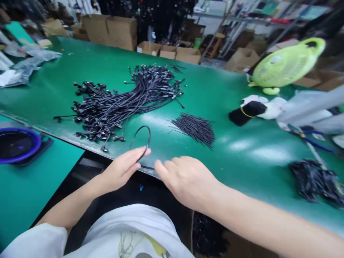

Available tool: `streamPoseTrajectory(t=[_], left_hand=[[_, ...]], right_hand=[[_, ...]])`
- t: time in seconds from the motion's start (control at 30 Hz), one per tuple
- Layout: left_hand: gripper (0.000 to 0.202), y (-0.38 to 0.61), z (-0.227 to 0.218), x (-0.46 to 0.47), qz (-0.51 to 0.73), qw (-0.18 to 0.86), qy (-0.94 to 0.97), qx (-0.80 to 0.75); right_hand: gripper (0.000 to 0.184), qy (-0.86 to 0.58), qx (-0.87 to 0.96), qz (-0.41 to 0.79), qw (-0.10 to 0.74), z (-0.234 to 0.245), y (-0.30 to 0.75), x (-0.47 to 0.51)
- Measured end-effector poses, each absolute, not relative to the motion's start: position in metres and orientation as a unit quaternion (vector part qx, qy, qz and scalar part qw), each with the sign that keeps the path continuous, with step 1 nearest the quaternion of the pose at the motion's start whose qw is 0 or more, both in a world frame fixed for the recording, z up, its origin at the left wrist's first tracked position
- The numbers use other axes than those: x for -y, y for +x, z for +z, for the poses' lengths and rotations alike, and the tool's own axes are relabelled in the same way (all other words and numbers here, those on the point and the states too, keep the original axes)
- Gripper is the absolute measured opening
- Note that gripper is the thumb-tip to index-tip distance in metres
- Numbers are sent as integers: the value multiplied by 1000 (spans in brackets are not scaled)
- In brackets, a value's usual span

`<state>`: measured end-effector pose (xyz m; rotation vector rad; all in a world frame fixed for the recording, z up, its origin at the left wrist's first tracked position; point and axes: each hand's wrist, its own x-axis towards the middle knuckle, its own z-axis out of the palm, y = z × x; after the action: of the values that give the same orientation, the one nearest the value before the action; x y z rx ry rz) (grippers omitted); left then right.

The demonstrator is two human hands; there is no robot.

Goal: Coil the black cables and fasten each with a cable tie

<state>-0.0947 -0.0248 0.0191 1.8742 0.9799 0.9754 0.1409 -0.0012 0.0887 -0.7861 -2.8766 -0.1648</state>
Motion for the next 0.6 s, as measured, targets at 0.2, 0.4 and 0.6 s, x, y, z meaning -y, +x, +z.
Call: streamPoseTrajectory(t=[0.2, 0.4, 0.6], left_hand=[[30, -108, 18, 29, 364, 745, 464, -312], [29, -157, 23, 21, 594, 741, 142, -281], [21, -148, 16, 8, 593, 697, 204, -348]], right_hand=[[37, -373, 922, 79, 71, 89, 169, -59], [38, -478, 835, 201, 185, 35, 224, -73], [39, -496, 845, 42, 195, 14, 227, -38]])
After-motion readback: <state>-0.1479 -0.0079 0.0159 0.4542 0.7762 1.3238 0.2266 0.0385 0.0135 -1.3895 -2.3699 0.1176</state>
